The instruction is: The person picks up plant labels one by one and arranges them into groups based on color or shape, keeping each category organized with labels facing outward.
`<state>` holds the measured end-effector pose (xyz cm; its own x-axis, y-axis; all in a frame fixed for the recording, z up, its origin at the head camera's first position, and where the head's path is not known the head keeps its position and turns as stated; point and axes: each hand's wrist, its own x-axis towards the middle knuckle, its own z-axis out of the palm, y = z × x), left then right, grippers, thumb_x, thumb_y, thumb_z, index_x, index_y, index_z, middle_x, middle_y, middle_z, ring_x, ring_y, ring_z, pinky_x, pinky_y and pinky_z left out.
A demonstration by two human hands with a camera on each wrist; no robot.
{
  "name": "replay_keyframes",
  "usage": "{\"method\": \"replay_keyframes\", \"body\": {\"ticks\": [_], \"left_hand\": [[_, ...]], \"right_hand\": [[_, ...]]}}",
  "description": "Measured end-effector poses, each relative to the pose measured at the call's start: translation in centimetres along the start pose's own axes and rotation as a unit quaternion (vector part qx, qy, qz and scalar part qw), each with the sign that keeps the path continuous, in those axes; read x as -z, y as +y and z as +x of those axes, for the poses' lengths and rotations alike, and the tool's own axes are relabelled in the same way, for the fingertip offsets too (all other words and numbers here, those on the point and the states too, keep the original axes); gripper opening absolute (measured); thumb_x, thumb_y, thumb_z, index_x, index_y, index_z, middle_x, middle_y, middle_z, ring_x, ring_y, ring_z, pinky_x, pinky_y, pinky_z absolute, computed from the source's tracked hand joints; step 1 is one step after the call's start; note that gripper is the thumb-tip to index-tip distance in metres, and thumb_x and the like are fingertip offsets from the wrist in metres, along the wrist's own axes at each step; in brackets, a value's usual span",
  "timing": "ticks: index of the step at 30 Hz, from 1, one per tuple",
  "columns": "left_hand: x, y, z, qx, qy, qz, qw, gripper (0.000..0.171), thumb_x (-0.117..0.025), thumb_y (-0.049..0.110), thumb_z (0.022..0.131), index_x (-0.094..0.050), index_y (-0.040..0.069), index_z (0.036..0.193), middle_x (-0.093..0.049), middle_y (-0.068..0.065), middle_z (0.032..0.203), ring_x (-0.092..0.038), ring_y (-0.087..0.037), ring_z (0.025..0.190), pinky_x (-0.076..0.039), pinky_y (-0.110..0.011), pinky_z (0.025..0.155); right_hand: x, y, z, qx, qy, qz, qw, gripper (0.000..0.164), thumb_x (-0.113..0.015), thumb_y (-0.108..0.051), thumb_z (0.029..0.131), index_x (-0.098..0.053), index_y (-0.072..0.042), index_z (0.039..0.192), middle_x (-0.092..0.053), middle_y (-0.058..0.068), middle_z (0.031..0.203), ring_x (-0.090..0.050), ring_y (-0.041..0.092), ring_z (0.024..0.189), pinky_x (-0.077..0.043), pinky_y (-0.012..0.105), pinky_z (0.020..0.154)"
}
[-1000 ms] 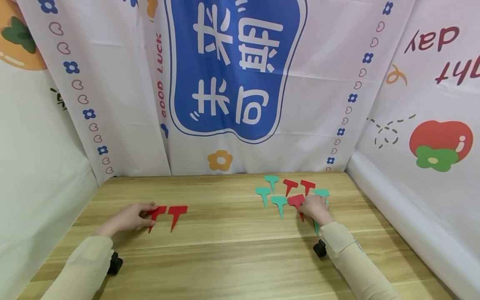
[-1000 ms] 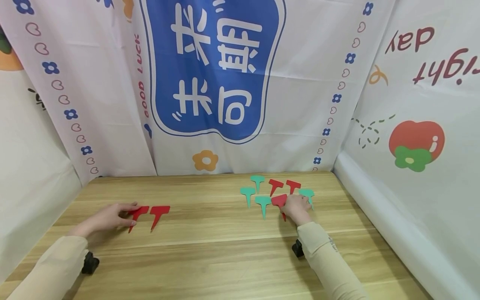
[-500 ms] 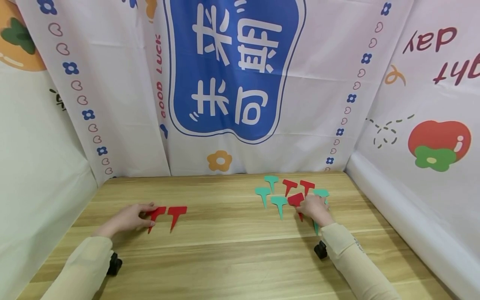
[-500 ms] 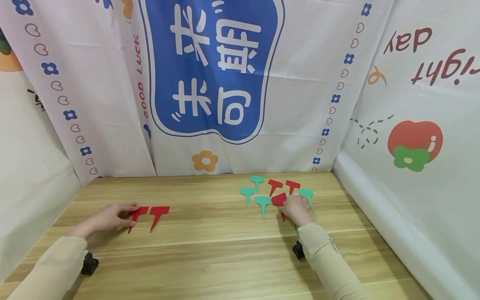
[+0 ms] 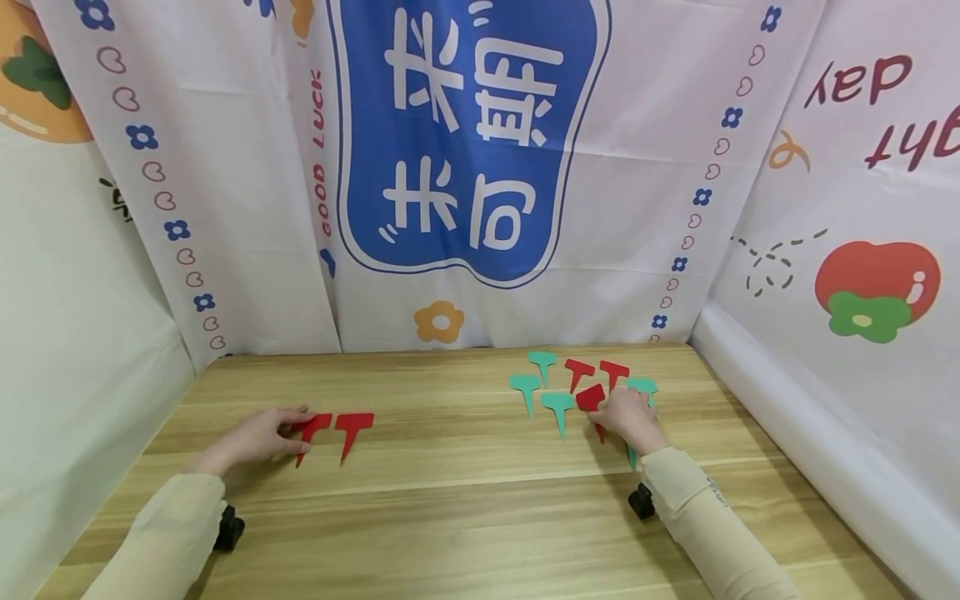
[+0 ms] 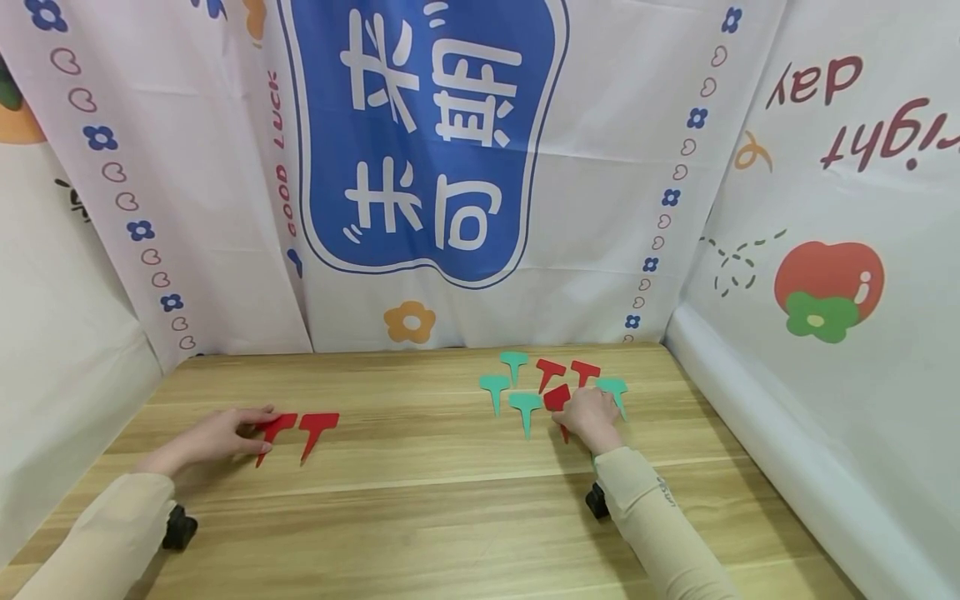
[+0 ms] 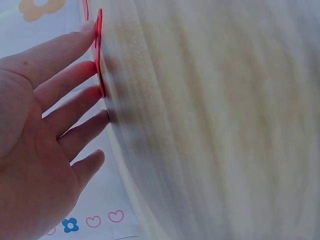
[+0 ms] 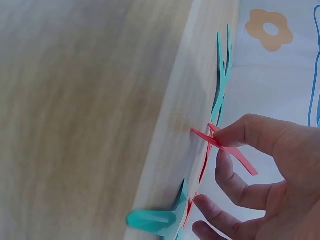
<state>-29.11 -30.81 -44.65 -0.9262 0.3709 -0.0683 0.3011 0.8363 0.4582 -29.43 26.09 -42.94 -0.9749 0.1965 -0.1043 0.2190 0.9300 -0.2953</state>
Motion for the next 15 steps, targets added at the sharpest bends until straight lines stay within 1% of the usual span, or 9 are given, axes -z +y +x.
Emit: {"method": "replay_keyframes", "body": {"ticks": [2, 4, 7, 9, 13, 15], "left_hand": [[0.02, 0.06, -0.02, 0.001, 0.000, 0.000, 1.0000, 0.066, -0.073, 0.039, 0.081, -0.055, 0.001, 0.132, -0.043, -0.024, 0.143, -0.038, -0.051, 0.128, -0.034, -0.063, 0.100], [0.04, 0.11, -0.05, 0.002, 0.000, 0.000, 1.0000, 0.066, -0.073, 0.039, 0.081, -0.055, 0.001, 0.132, -0.043, -0.024, 0.143, -0.037, -0.051, 0.129, -0.034, -0.063, 0.100], [0.06, 0.18, -0.08, 0.002, 0.000, -0.002, 1.0000, 0.066, -0.073, 0.039, 0.080, -0.055, 0.001, 0.132, -0.043, -0.024, 0.143, -0.037, -0.051, 0.129, -0.034, -0.063, 0.100], [0.06, 0.18, -0.09, 0.002, -0.001, -0.002, 1.0000, 0.067, -0.073, 0.040, 0.080, -0.055, 0.001, 0.132, -0.043, -0.024, 0.143, -0.037, -0.051, 0.129, -0.034, -0.063, 0.100], [0.06, 0.17, -0.09, 0.000, 0.001, -0.001, 1.0000, 0.066, -0.073, 0.039, 0.080, -0.055, 0.001, 0.131, -0.043, -0.024, 0.142, -0.037, -0.051, 0.129, -0.034, -0.063, 0.101], [0.06, 0.18, -0.10, -0.001, 0.001, -0.001, 1.0000, 0.065, -0.073, 0.038, 0.080, -0.055, 0.001, 0.131, -0.043, -0.025, 0.142, -0.037, -0.051, 0.128, -0.034, -0.063, 0.101]], "right_hand": [[0.03, -0.03, -0.01, 0.001, 0.002, -0.005, 1.000, 0.042, -0.067, -0.038, 0.082, -0.048, -0.016, 0.053, -0.050, 0.009, 0.078, -0.043, 0.044, 0.105, -0.041, 0.056, 0.081], [0.03, -0.03, -0.01, 0.005, 0.003, -0.009, 1.000, 0.045, -0.068, -0.038, 0.082, -0.046, -0.016, 0.050, -0.046, 0.006, 0.069, -0.045, 0.040, 0.099, -0.041, 0.048, 0.074], [0.01, -0.03, -0.07, 0.010, 0.006, -0.012, 1.000, 0.048, -0.069, -0.038, 0.081, -0.043, -0.016, 0.047, -0.040, 0.002, 0.059, -0.045, 0.035, 0.091, -0.036, 0.038, 0.065], [-0.04, 0.03, -0.05, 0.014, 0.008, -0.010, 1.000, 0.049, -0.069, -0.037, 0.082, -0.043, -0.016, 0.046, -0.038, 0.002, 0.056, -0.045, 0.033, 0.088, -0.034, 0.035, 0.062], [-0.07, 0.07, -0.11, 0.020, 0.014, -0.005, 1.000, 0.050, -0.069, -0.036, 0.082, -0.043, -0.016, 0.045, -0.038, 0.001, 0.054, -0.045, 0.033, 0.086, -0.033, 0.035, 0.062], [-0.09, 0.09, -0.11, 0.021, 0.014, -0.005, 1.000, 0.050, -0.070, -0.037, 0.081, -0.042, -0.016, 0.045, -0.036, -0.001, 0.052, -0.044, 0.030, 0.081, -0.031, 0.034, 0.061]]}}
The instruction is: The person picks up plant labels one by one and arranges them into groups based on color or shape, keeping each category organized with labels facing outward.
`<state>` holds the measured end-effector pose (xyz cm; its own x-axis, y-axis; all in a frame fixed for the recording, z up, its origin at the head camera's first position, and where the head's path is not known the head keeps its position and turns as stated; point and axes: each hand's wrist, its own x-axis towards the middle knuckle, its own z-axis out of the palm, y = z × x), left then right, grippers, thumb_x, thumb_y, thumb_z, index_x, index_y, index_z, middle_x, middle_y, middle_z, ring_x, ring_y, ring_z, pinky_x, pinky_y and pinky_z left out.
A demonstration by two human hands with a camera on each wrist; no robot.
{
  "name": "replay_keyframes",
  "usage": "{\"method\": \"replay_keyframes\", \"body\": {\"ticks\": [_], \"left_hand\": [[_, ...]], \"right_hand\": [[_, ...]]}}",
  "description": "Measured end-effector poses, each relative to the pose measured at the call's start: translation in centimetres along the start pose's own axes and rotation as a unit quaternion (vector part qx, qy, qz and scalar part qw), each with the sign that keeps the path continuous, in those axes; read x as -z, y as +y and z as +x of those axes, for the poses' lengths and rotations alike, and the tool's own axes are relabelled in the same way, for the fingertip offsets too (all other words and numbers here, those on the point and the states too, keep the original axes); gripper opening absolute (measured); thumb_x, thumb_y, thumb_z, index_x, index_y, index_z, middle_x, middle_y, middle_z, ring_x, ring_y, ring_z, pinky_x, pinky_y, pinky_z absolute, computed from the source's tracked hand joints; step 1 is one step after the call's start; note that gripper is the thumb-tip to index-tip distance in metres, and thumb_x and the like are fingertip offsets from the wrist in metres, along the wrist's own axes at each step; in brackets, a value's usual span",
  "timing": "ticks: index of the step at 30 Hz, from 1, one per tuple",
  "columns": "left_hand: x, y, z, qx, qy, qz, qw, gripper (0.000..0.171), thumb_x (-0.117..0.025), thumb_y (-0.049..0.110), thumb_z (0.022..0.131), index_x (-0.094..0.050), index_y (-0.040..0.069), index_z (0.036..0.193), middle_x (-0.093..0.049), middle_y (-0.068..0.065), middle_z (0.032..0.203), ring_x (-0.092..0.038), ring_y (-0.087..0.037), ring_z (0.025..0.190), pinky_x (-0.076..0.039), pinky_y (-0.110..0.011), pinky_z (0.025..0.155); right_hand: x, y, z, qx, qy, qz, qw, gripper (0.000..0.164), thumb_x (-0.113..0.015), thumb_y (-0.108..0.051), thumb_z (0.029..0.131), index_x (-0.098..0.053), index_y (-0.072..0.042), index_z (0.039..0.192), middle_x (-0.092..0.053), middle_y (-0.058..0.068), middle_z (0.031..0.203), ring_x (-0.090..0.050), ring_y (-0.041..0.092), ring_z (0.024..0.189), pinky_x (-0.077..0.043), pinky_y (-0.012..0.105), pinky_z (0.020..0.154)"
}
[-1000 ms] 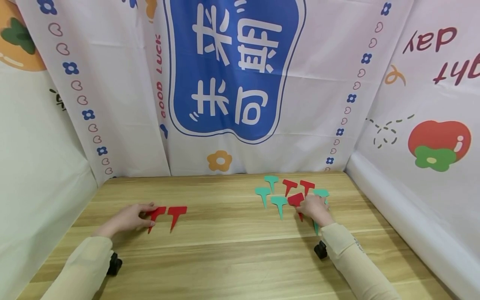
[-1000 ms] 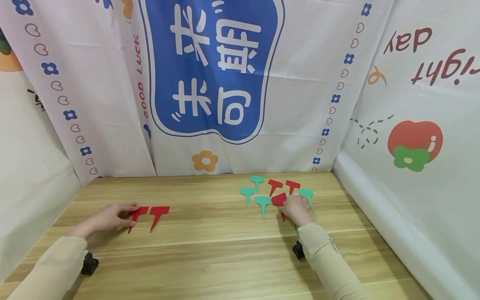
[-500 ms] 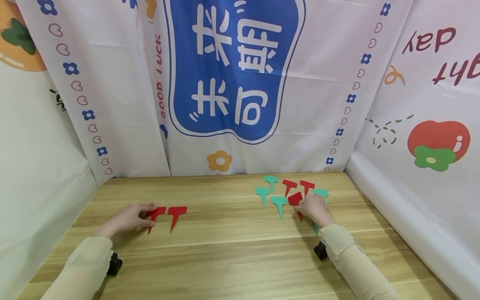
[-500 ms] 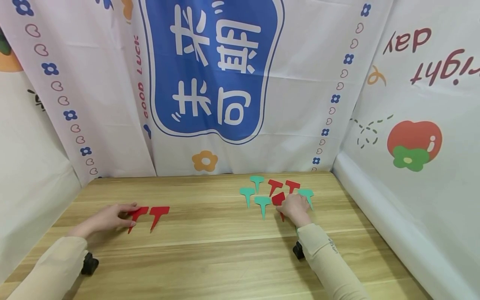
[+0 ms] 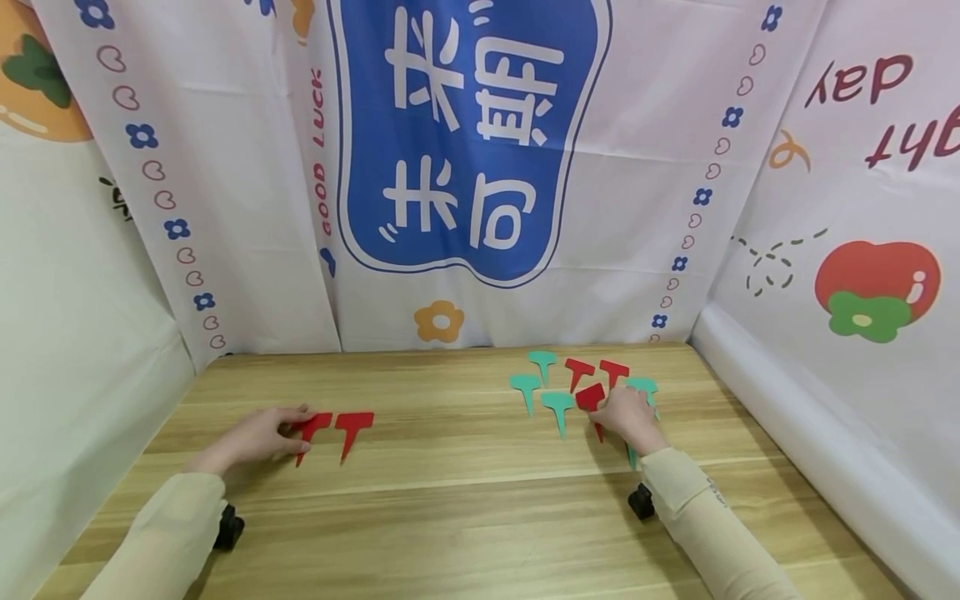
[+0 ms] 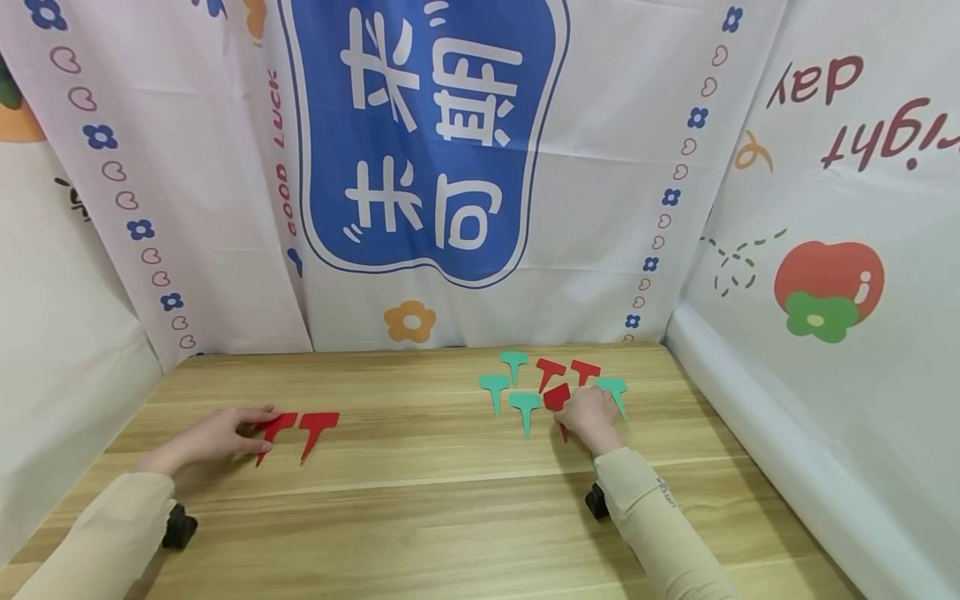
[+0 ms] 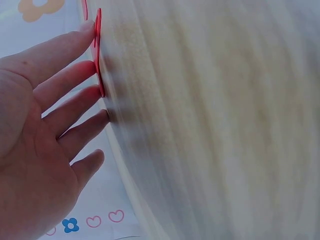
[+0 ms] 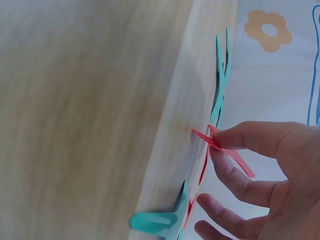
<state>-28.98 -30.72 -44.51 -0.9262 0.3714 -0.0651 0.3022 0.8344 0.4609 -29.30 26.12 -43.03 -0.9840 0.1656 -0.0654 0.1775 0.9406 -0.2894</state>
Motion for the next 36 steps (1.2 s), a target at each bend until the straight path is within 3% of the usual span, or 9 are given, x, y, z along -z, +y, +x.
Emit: {"method": "replay_keyframes", "body": {"ticks": [7, 11, 15, 25, 28, 31, 36], "left_hand": [[0.2, 0.2, -0.1, -0.002, -0.001, 0.002, 1.0000, 0.065, -0.073, 0.038, 0.080, -0.055, 0.001, 0.131, -0.044, -0.025, 0.142, -0.038, -0.051, 0.128, -0.035, -0.063, 0.100], [0.2, 0.1, -0.1, -0.001, -0.001, 0.001, 1.0000, 0.066, -0.073, 0.038, 0.080, -0.055, 0.000, 0.131, -0.044, -0.025, 0.142, -0.038, -0.051, 0.128, -0.035, -0.063, 0.100], [0.1, 0.1, 0.0, -0.003, 0.002, 0.004, 1.0000, 0.065, -0.073, 0.038, 0.081, -0.055, 0.000, 0.131, -0.044, -0.025, 0.142, -0.038, -0.051, 0.128, -0.035, -0.063, 0.100], [0.1, 0.2, -0.1, -0.006, 0.003, 0.003, 1.0000, 0.065, -0.073, 0.037, 0.081, -0.055, 0.000, 0.130, -0.044, -0.025, 0.141, -0.037, -0.051, 0.128, -0.034, -0.063, 0.100], [0.1, 0.1, -0.1, -0.004, 0.001, 0.007, 1.0000, 0.065, -0.073, 0.038, 0.081, -0.055, 0.000, 0.130, -0.044, -0.025, 0.141, -0.038, -0.051, 0.128, -0.034, -0.063, 0.100], [0.0, 0.1, -0.1, -0.003, 0.001, 0.008, 1.0000, 0.065, -0.073, 0.038, 0.081, -0.055, 0.000, 0.130, -0.044, -0.025, 0.142, -0.037, -0.051, 0.128, -0.034, -0.063, 0.100], [0.1, 0.1, -0.1, -0.003, 0.003, 0.009, 0.9999, 0.066, -0.073, 0.039, 0.080, -0.056, 0.000, 0.130, -0.044, -0.025, 0.141, -0.037, -0.051, 0.128, -0.034, -0.064, 0.100]], "right_hand": [[0.0, 0.2, 0.1, 0.011, 0.003, 0.020, 1.000, 0.052, -0.072, -0.031, 0.081, -0.040, -0.017, 0.043, -0.026, -0.005, 0.046, -0.032, 0.015, 0.052, -0.023, 0.026, 0.048], [-0.1, 0.2, 0.1, 0.007, 0.013, 0.037, 0.999, 0.052, -0.075, -0.029, 0.079, -0.040, -0.017, 0.042, -0.025, -0.006, 0.046, -0.025, 0.011, 0.046, -0.020, 0.023, 0.044], [-0.2, 0.3, 0.2, 0.000, 0.020, 0.059, 0.998, 0.049, -0.077, -0.027, 0.076, -0.043, -0.017, 0.042, -0.029, -0.006, 0.044, -0.027, 0.011, 0.044, -0.022, 0.022, 0.043], [-0.1, 0.7, 0.1, 0.021, 0.021, 0.128, 0.991, 0.045, -0.077, -0.023, 0.078, -0.045, -0.014, 0.048, -0.035, -0.005, 0.046, -0.032, 0.012, 0.049, -0.029, 0.024, 0.049], [-0.1, 0.5, -0.1, 0.024, 0.029, 0.136, 0.990, 0.032, -0.077, -0.024, 0.078, -0.058, -0.010, 0.057, -0.052, -0.001, 0.055, -0.044, 0.014, 0.056, -0.034, 0.024, 0.052], [-0.1, 0.1, -0.2, 0.020, 0.028, 0.138, 0.990, 0.020, -0.077, -0.025, 0.078, -0.070, -0.007, 0.074, -0.067, 0.005, 0.078, -0.055, 0.019, 0.072, -0.041, 0.026, 0.058], [-0.3, -0.5, -0.3, 0.016, 0.025, 0.146, 0.989, 0.020, -0.077, -0.027, 0.079, -0.073, -0.008, 0.079, -0.070, 0.007, 0.088, -0.057, 0.022, 0.080, -0.042, 0.028, 0.061]]}}
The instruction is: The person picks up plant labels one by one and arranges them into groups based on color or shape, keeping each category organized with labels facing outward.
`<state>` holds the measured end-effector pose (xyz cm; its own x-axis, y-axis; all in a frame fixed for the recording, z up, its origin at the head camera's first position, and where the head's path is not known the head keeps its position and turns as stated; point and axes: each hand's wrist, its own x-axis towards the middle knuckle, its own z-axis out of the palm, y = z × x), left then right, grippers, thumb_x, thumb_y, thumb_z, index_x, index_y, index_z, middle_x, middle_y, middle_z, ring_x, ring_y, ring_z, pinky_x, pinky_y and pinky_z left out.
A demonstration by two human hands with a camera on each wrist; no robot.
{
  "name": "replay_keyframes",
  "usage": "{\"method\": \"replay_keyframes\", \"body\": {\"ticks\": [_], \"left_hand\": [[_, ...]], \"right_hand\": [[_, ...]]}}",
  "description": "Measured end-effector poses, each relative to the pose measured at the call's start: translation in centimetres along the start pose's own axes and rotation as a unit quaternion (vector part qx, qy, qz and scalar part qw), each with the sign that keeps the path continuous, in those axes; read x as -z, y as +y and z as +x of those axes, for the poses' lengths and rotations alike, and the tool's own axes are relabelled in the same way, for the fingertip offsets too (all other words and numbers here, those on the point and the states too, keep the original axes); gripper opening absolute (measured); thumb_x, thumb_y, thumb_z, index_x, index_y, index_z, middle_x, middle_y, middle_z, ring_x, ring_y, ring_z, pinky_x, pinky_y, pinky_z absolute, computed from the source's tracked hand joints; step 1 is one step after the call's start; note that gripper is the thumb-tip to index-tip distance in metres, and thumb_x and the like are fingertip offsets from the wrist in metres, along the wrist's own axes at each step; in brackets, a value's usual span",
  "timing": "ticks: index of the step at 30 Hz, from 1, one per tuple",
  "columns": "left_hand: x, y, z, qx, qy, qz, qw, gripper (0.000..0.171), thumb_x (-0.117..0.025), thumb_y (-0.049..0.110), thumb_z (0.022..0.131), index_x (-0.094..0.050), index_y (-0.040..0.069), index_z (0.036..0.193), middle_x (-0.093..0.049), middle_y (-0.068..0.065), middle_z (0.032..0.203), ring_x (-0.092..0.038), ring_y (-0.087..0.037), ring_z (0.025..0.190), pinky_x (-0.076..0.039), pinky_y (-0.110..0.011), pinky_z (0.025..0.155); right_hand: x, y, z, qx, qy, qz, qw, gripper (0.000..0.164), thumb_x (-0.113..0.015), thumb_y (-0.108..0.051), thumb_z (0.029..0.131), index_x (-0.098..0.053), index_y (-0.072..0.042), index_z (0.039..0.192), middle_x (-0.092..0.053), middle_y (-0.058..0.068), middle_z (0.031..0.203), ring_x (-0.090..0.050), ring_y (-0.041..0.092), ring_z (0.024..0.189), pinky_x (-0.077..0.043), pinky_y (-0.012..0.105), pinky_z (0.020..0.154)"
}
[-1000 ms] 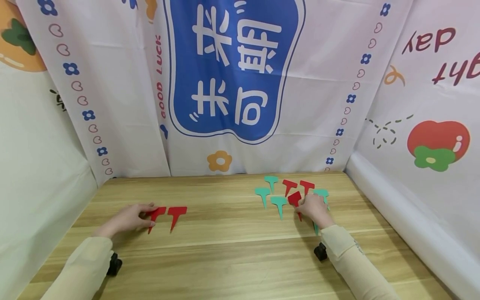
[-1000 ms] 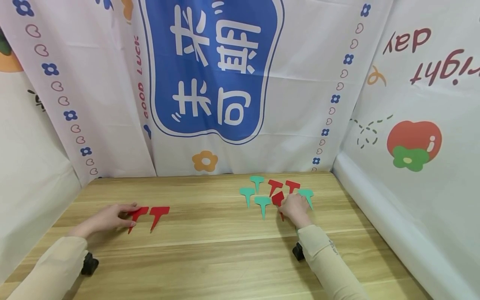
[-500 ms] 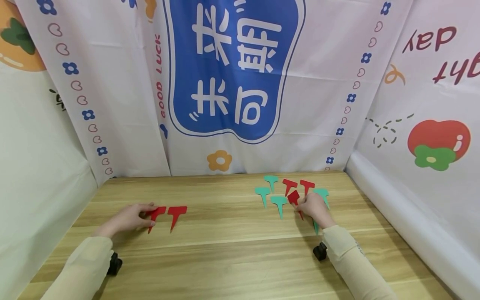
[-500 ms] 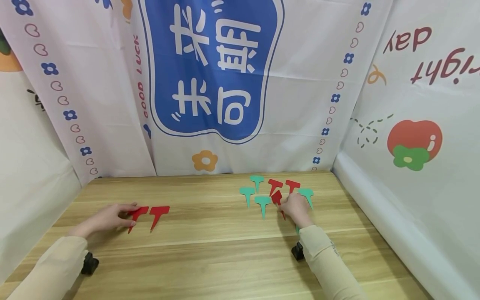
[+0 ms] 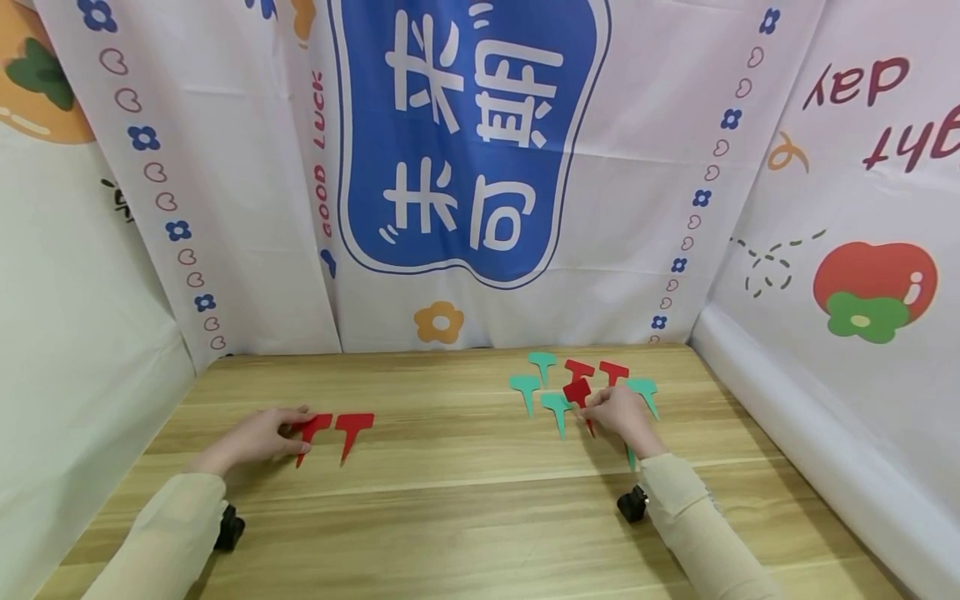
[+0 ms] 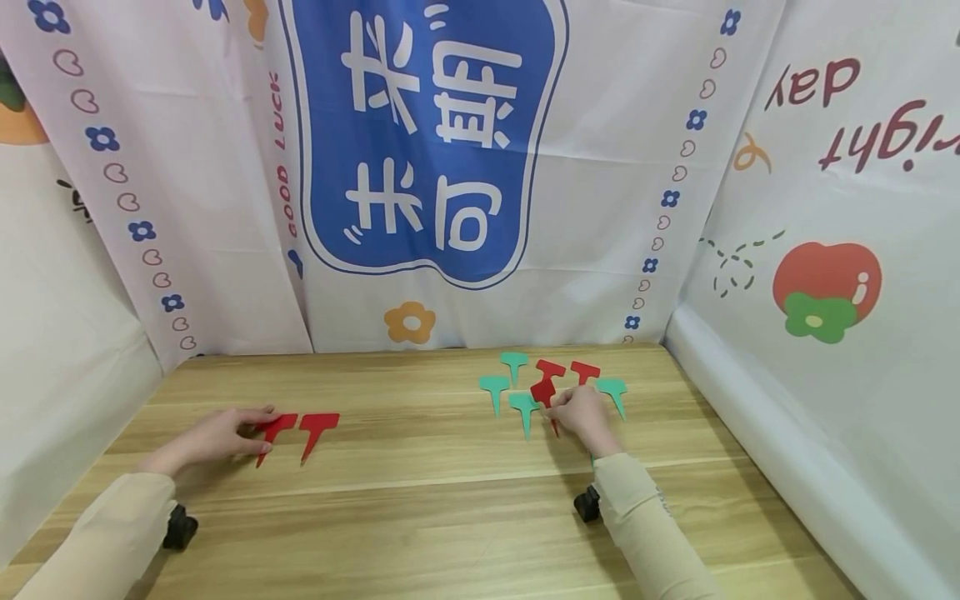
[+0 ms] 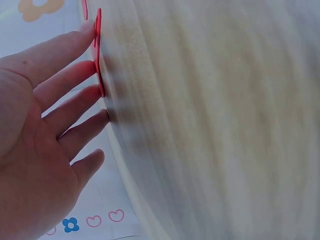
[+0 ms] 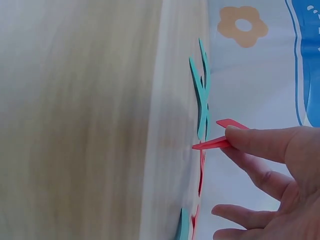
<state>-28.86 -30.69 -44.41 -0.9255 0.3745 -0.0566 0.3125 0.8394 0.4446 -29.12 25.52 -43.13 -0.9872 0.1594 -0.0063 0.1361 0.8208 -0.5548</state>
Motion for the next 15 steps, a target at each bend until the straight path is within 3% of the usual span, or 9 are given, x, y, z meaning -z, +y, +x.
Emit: {"method": "replay_keyframes", "body": {"ticks": [7, 15], "left_hand": [[0.0, 0.0, 0.0, 0.001, 0.000, 0.002, 1.0000, 0.065, -0.073, 0.038, 0.081, -0.056, -0.001, 0.130, -0.044, -0.026, 0.141, -0.038, -0.051, 0.127, -0.035, -0.064, 0.099], [0.0, 0.1, 0.0, 0.005, -0.001, 0.000, 1.0000, 0.065, -0.073, 0.038, 0.081, -0.056, 0.000, 0.130, -0.043, -0.025, 0.142, -0.037, -0.052, 0.128, -0.034, -0.065, 0.099]], "right_hand": [[-0.8, -0.7, -0.1, 0.020, 0.009, 0.028, 0.999, 0.016, -0.077, -0.024, 0.079, -0.073, -0.010, 0.073, -0.069, 0.002, 0.079, -0.057, 0.021, 0.082, -0.044, 0.032, 0.067], [-1.2, -1.7, -0.3, 0.026, -0.002, 0.048, 0.998, 0.015, -0.076, -0.021, 0.080, -0.072, -0.008, 0.074, -0.068, 0.003, 0.084, -0.056, 0.021, 0.081, -0.043, 0.027, 0.060]]}}
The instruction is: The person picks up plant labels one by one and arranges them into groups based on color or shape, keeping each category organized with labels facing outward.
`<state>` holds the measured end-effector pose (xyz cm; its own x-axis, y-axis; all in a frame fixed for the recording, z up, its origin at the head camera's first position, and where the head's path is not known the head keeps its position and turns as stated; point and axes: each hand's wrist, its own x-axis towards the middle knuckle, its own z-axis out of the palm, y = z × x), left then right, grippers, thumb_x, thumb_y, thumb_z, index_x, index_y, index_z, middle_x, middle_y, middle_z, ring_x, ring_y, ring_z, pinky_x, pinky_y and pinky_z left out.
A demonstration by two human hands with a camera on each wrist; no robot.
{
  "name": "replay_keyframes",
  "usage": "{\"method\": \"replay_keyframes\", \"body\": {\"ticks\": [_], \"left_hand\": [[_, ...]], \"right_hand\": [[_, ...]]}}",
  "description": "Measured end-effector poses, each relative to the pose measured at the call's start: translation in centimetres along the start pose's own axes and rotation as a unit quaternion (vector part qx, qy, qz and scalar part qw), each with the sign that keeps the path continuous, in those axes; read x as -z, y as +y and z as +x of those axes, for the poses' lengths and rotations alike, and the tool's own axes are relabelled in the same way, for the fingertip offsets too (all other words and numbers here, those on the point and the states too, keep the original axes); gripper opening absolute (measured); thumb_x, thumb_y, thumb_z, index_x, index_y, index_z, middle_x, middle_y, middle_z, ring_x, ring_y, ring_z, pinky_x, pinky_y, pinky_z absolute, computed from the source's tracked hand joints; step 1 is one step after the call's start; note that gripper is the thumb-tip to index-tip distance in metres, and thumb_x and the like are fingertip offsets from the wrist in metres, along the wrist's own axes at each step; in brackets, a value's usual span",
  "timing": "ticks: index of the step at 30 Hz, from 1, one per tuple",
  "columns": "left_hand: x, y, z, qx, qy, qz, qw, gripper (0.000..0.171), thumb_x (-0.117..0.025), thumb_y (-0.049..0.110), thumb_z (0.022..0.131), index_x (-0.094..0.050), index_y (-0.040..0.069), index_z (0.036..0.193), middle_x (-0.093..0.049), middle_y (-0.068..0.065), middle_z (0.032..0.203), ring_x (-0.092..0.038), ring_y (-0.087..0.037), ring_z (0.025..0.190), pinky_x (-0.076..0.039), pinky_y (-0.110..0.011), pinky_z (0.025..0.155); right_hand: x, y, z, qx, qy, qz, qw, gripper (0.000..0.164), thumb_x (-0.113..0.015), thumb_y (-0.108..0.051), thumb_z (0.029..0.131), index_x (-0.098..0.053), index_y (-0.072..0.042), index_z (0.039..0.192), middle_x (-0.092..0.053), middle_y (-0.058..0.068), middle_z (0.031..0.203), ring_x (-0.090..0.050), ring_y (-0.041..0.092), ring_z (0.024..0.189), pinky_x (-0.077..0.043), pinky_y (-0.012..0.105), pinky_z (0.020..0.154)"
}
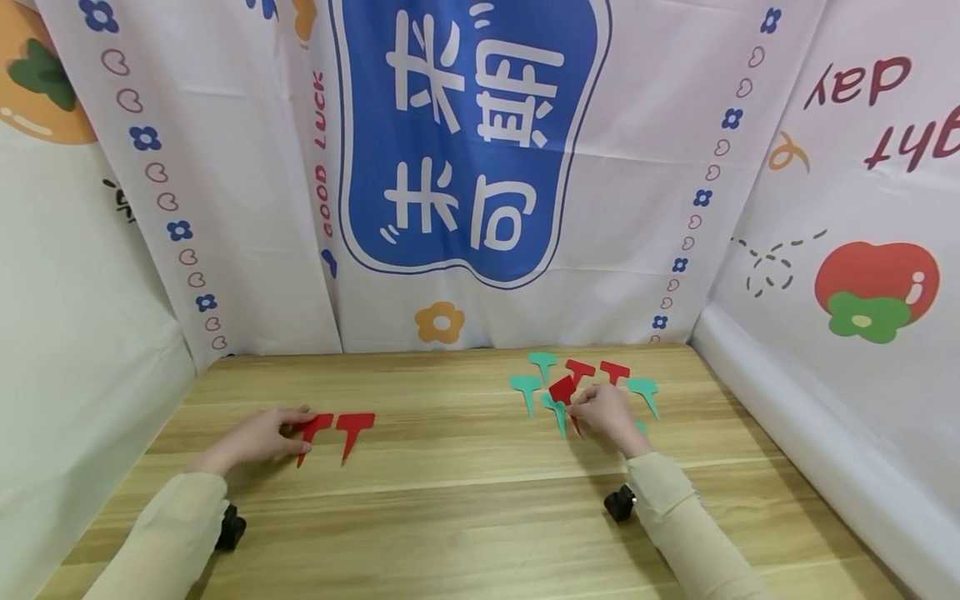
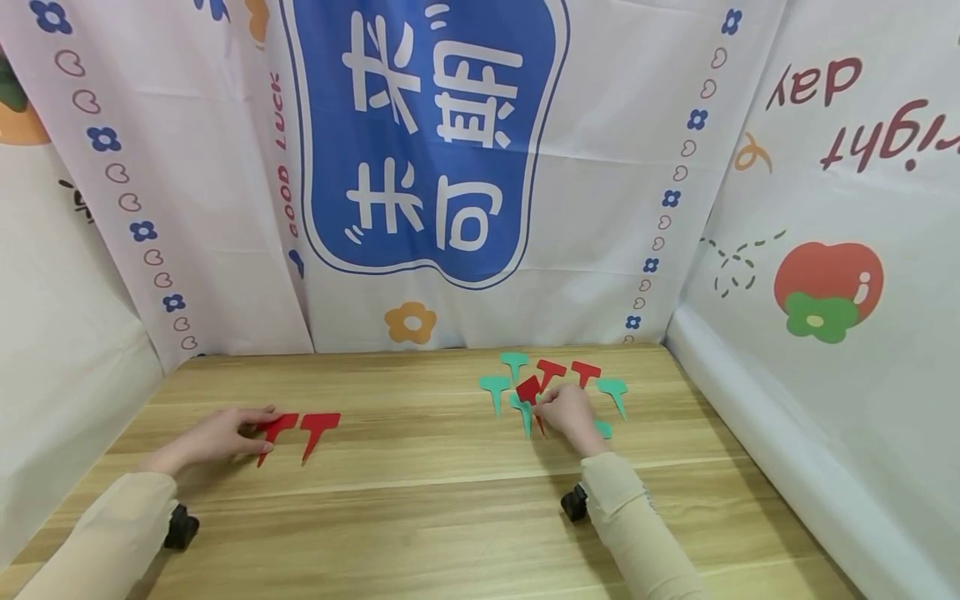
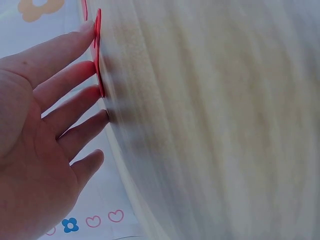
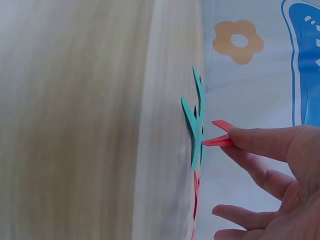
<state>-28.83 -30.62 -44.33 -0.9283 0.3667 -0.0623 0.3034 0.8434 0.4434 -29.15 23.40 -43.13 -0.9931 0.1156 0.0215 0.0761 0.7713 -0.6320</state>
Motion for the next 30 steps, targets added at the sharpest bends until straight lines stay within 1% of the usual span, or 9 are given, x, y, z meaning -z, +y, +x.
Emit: {"method": "replay_keyframes", "body": {"ticks": [6, 11, 13, 16, 18, 20, 23, 26, 30], "left_hand": [[0.0, 0.0, 0.0, 0.000, -0.001, -0.005, 1.0000, 0.065, -0.073, 0.037, 0.081, -0.055, -0.001, 0.131, -0.042, -0.026, 0.142, -0.036, -0.053, 0.128, -0.033, -0.065, 0.099], [0.0, -0.1, 0.0, 0.003, -0.004, -0.009, 1.0000, 0.066, -0.073, 0.038, 0.081, -0.054, 0.000, 0.131, -0.041, -0.025, 0.143, -0.035, -0.052, 0.128, -0.033, -0.065, 0.100], [0.0, -0.1, 0.0, 0.004, -0.005, -0.009, 0.9999, 0.066, -0.073, 0.038, 0.081, -0.054, 0.000, 0.131, -0.041, -0.025, 0.143, -0.035, -0.053, 0.129, -0.033, -0.065, 0.100], [0.0, -0.1, 0.0, 0.006, -0.005, -0.009, 0.9999, 0.066, -0.073, 0.039, 0.081, -0.054, 0.001, 0.132, -0.041, -0.025, 0.144, -0.034, -0.053, 0.129, -0.033, -0.065, 0.100], [0.0, -0.1, 0.0, 0.007, -0.005, -0.008, 0.9999, 0.066, -0.073, 0.039, 0.081, -0.054, 0.001, 0.132, -0.041, -0.024, 0.144, -0.034, -0.052, 0.129, -0.033, -0.065, 0.100], [0.0, -0.1, 0.0, 0.007, -0.004, -0.009, 0.9999, 0.066, -0.073, 0.039, 0.081, -0.054, 0.001, 0.132, -0.040, -0.024, 0.144, -0.034, -0.052, 0.130, -0.033, -0.065, 0.100], [0.0, -0.1, 0.0, 0.006, -0.004, -0.010, 0.9999, 0.066, -0.073, 0.038, 0.081, -0.054, 0.001, 0.132, -0.040, -0.024, 0.144, -0.033, -0.052, 0.130, -0.032, -0.065, 0.100], [0.0, -0.1, 0.0, 0.006, -0.004, -0.012, 0.9999, 0.066, -0.072, 0.038, 0.081, -0.054, 0.000, 0.132, -0.040, -0.025, 0.144, -0.033, -0.052, 0.130, -0.032, -0.065, 0.100], [0.0, 0.0, 0.0, 0.007, -0.005, -0.009, 0.9999, 0.066, -0.072, 0.038, 0.081, -0.054, 0.000, 0.132, -0.040, -0.025, 0.144, -0.035, -0.052, 0.129, -0.033, -0.065, 0.099]], "right_hand": [[-0.6, -1.0, 0.2, 0.000, 0.001, 0.006, 1.000, 0.016, -0.076, -0.022, 0.079, -0.070, -0.010, 0.071, -0.067, 0.003, 0.085, -0.057, 0.022, 0.084, -0.045, 0.031, 0.066], [-1.6, -2.0, 0.3, 0.005, -0.005, 0.014, 1.000, 0.017, -0.076, -0.023, 0.079, -0.069, -0.011, 0.069, -0.064, 0.001, 0.086, -0.054, 0.019, 0.083, -0.041, 0.028, 0.062], [-1.9, -2.5, 0.3, 0.009, -0.011, 0.021, 1.000, 0.017, -0.075, -0.023, 0.080, -0.069, -0.010, 0.070, -0.065, 0.004, 0.086, -0.054, 0.020, 0.083, -0.042, 0.029, 0.061], [-2.3, -3.2, 0.2, 0.017, -0.017, 0.028, 0.999, 0.016, -0.075, -0.022, 0.080, -0.069, -0.011, 0.071, -0.068, 0.010, 0.103, -0.056, 0.026, 0.096, -0.047, 0.035, 0.070], [-2.5, -3.7, 0.1, 0.024, -0.017, 0.032, 0.999, 0.016, -0.075, -0.021, 0.080, -0.069, -0.010, 0.071, -0.063, 0.014, 0.119, -0.054, 0.032, 0.111, -0.050, 0.042, 0.079], [-2.8, -4.1, 0.1, 0.030, -0.016, 0.028, 0.999, 0.015, -0.074, -0.021, 0.080, -0.069, -0.010, 0.070, -0.058, 0.015, 0.130, -0.051, 0.034, 0.119, -0.049, 0.046, 0.085], [-3.3, -4.7, 0.2, 0.031, -0.014, 0.026, 0.999, 0.016, -0.075, -0.022, 0.080, -0.070, -0.011, 0.070, -0.062, 0.011, 0.122, -0.055, 0.032, 0.112, -0.051, 0.042, 0.080], [-3.8, -5.4, 0.2, 0.028, -0.015, 0.029, 0.999, 0.016, -0.076, -0.023, 0.079, -0.070, -0.012, 0.070, -0.066, 0.004, 0.104, -0.058, 0.026, 0.099, -0.049, 0.036, 0.072], [-4.4, -6.1, 0.1, 0.029, -0.022, 0.045, 0.998, 0.013, -0.077, -0.021, 0.078, -0.072, -0.010, 0.072, -0.065, 0.002, 0.096, -0.058, 0.022, 0.095, -0.049, 0.036, 0.074]]}}
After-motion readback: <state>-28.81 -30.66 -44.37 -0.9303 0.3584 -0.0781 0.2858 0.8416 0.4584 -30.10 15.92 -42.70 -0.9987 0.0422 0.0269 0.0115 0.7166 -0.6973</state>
